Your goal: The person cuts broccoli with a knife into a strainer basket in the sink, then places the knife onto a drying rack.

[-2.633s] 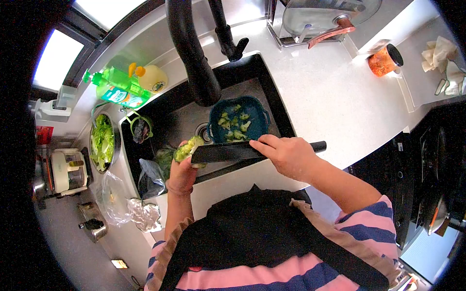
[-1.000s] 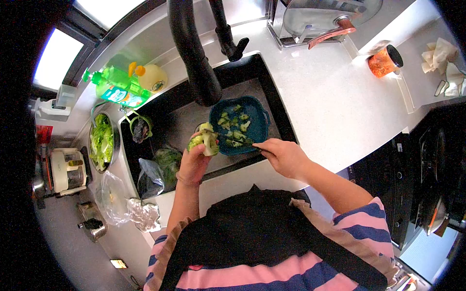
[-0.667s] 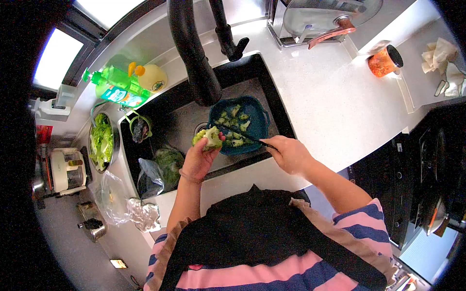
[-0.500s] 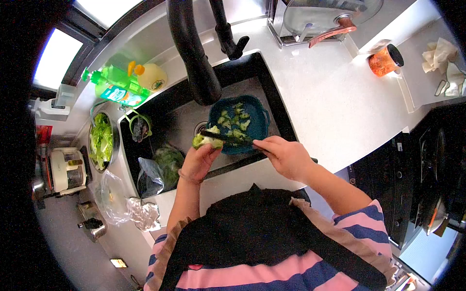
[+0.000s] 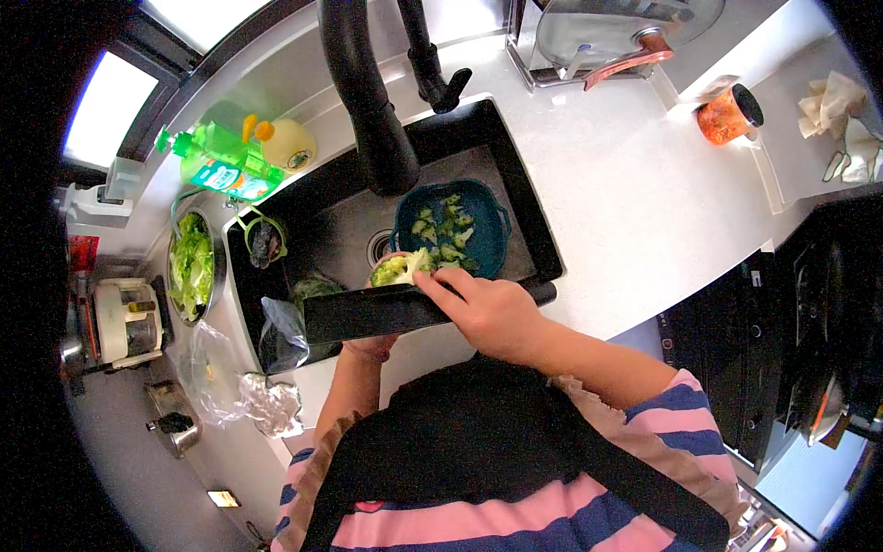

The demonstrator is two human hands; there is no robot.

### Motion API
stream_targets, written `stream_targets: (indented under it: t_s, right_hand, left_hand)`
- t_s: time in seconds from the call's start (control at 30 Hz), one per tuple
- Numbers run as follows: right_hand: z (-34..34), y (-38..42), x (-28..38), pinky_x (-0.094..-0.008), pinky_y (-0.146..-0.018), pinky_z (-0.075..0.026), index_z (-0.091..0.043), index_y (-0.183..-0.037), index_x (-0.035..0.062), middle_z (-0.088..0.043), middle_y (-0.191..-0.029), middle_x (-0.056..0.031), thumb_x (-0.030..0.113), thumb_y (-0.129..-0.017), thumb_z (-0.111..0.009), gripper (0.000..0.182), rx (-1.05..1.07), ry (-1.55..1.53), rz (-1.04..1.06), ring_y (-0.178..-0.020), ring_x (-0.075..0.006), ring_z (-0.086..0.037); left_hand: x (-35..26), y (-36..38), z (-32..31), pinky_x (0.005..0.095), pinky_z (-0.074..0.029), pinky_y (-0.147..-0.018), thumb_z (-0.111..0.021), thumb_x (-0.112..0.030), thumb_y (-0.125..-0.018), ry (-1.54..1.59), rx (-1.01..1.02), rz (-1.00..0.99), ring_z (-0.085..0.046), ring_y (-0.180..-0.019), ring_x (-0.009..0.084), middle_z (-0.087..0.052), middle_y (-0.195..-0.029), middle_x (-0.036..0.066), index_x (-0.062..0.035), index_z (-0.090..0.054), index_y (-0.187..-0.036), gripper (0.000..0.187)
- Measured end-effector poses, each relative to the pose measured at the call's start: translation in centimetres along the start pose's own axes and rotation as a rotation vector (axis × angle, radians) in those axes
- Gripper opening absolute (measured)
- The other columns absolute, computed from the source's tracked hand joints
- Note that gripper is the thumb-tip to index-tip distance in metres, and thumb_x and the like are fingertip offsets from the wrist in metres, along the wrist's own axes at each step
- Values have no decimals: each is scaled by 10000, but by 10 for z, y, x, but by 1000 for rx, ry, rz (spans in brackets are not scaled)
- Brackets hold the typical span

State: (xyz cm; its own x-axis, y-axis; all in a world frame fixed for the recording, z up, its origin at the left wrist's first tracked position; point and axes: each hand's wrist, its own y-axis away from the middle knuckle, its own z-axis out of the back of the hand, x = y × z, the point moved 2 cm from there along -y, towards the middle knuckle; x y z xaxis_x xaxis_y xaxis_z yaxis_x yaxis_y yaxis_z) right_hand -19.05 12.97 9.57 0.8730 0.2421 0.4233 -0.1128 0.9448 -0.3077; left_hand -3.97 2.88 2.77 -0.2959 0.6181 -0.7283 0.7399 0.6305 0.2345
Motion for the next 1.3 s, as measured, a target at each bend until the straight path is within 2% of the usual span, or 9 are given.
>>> stream_targets:
  t_s: [0.37, 0.43, 0.57, 0.63, 0.73, 0.87, 1.07, 1.17, 1.3]
  right_hand:
    - [-8, -5, 2, -280, -530, -502, -432, -1315, 14, -518, -1057, -110, 11, -739, -532, 584, 44, 32, -71, -705, -199, -625]
    - [-8, -7, 2, -275, -534, -499, -452, -1302, 19, -525, -1048, -106, -17, -711, -552, 600, 41, 22, -82, -734, -210, -627]
    - [-9, -7, 1, -285, -558, -512, -446, -1309, 29, -523, -1059, -109, -15, -721, -541, 598, 78, -31, -65, -759, -224, -626]
    - [-11, -7, 1, -288, -564, -515, -446, -1311, 33, -523, -1062, -109, -15, -722, -541, 598, 104, -30, -80, -774, -229, -625]
    - [-15, -8, 1, -290, -566, -517, -450, -1311, 43, -523, -1062, -113, -16, -727, -539, 594, 86, -9, -115, -778, -236, -626]
    - [-17, -10, 3, -309, -575, -521, -447, -1318, 68, -517, -1066, -116, -19, -734, -545, 599, 81, -40, -132, -783, -245, -626]
    - [-22, -12, 0, -322, -586, -526, -454, -1305, 89, -514, -1081, -106, -30, -729, -554, 597, 104, -77, -97, -795, -257, -630]
    - [-22, -14, 1, -324, -590, -527, -464, -1277, 85, -512, -1084, -102, -27, -720, -561, 576, 105, -88, -158, -810, -261, -632]
    - [-28, -15, 0, -336, -603, -529, -479, -1226, 90, -503, -1100, -103, -20, -706, -574, 540, 62, -82, -179, -837, -272, -627]
  left_hand:
    - [1, -5, 6, 265, -480, -865, -642, -199, -840, -487, -23, -268, -571, -984, 147, -572, -1107, 69, -44, -422, -1232, 475]
    - [1, -4, 11, 258, -476, -862, -651, -153, -835, 65, 13, -1, -567, -974, 137, -575, -1088, 73, -48, -398, -1239, 489]
    - [0, 3, 9, 246, -476, -842, -672, -79, -809, 162, -104, 172, -570, -960, 135, -580, -1082, 78, -51, -377, -1240, 523]
    - [4, -3, 12, 246, -473, -842, -671, -32, -797, -275, 1, -85, -573, -957, 139, -584, -1087, 78, -52, -373, -1236, 531]
    - [13, -9, 18, 301, -501, -850, -577, -137, -889, -472, 3, -266, -575, -990, 167, -567, -1128, 101, -71, -398, -1239, 399]
    - [13, -5, 25, 254, -455, -872, -645, -46, -824, -592, 26, -257, -557, -984, 127, -578, -1097, 55, -48, -395, -1231, 478]
    - [21, -1, 32, 310, -488, -891, -574, -131, -891, 26, 48, -18, -577, -993, 178, -571, -1124, 107, -34, -409, -1198, 362]
    - [18, -12, 31, 296, -472, -905, -625, -122, -857, -991, 67, -365, -578, -991, 166, -572, -1136, 106, -19, -419, -1184, 400]
    - [18, -14, 23, 339, -410, -937, -675, -64, -752, -967, 56, -269, -570, -984, 218, -590, -1085, 58, -74, -556, -1095, 363]
